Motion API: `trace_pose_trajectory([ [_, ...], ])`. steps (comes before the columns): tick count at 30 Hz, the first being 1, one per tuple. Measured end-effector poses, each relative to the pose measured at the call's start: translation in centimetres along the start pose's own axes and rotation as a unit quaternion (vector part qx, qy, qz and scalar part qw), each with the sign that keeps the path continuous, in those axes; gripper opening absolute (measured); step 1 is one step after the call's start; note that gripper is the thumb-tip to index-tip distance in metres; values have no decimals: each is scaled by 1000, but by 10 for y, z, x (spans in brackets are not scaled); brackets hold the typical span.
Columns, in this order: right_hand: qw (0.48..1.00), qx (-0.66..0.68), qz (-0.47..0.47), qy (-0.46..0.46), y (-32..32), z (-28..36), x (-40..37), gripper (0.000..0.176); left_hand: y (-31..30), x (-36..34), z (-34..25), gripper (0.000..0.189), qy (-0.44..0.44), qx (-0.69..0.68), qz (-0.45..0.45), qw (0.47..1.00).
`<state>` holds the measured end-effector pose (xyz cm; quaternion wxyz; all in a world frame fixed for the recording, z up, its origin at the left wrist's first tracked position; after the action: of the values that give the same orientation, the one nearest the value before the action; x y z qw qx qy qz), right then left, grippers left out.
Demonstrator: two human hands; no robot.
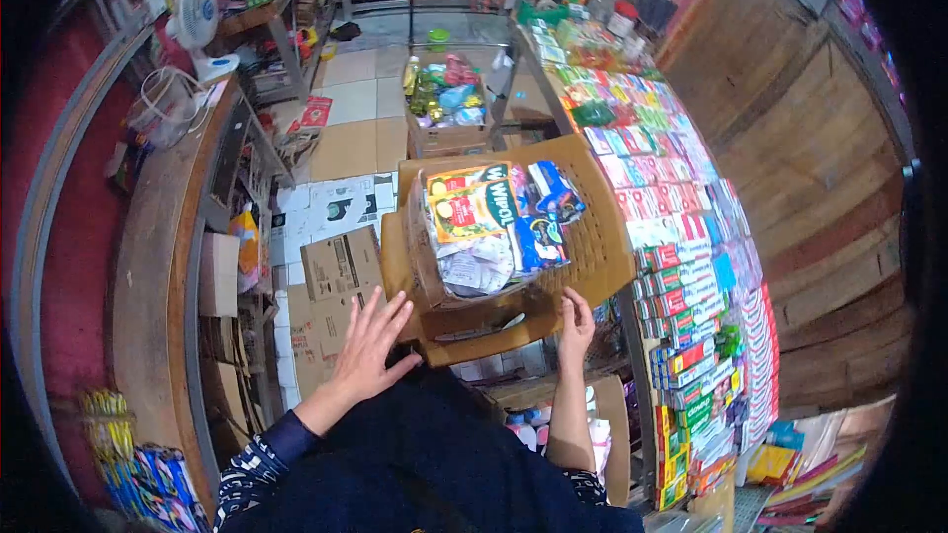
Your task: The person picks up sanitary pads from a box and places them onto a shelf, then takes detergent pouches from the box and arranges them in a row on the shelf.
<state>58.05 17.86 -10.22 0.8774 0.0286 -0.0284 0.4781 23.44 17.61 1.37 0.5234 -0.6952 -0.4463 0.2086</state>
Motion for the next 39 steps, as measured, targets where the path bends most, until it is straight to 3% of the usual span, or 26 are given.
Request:
trace_pose_trajectory([
  [8,994,-86,3,61,-9,-82,72,29,20,10,1,76,-14,-32,33,999],
  [11,985,-168,13,-42,4,-116,124,35,23,4,11,75,-40,-45,40,997],
  [14,941,-334,-12,-47,24,-127,145,39,21,-1,21,73,-70,-38,35,996],
  [17,922,-385,13,-22,44,-104,138,33,26,-7,35,72,-110,-72,20,991],
  [20,972,-220,30,75,25,-172,159,23,32,-9,40,71,-127,-87,14,988],
  [21,972,-233,4,-2,25,-156,157,15,36,-9,41,70,-134,-114,16,984],
  [24,986,-158,7,-59,27,-119,148,16,43,-3,47,69,-150,-195,18,969],
  [25,983,-178,23,-37,35,-79,132,13,45,0,47,70,-156,-228,21,961],
  [28,997,35,36,64,60,-20,81,8,67,12,51,77,-211,-403,39,890],
  [30,990,54,87,96,82,-24,48,7,72,24,45,85,-232,-519,18,823],
  [32,971,108,173,122,132,24,4,5,61,41,40,93,-226,-609,-49,759],
  [33,956,130,221,143,153,25,-17,7,73,42,52,101,-206,-621,-122,747],
  [36,906,153,368,142,191,23,-47,16,51,40,71,101,-278,-573,-189,748],
  [37,886,154,418,130,201,22,-51,19,37,39,72,100,-306,-583,-201,725],
  [39,891,70,418,163,192,3,-15,28,37,22,87,97,-329,-571,-192,727],
])
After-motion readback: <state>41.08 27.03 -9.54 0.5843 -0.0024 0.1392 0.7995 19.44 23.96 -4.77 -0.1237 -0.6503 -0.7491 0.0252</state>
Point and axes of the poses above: each hand's wrist, its own x-axis towards the middle knuckle, its own y-axis out of the palm, z = x × y, the point moved 7 cm from there along x, towards the middle knuckle, and after that the axes turned 5 degrees about x, right-handed, at the moved point
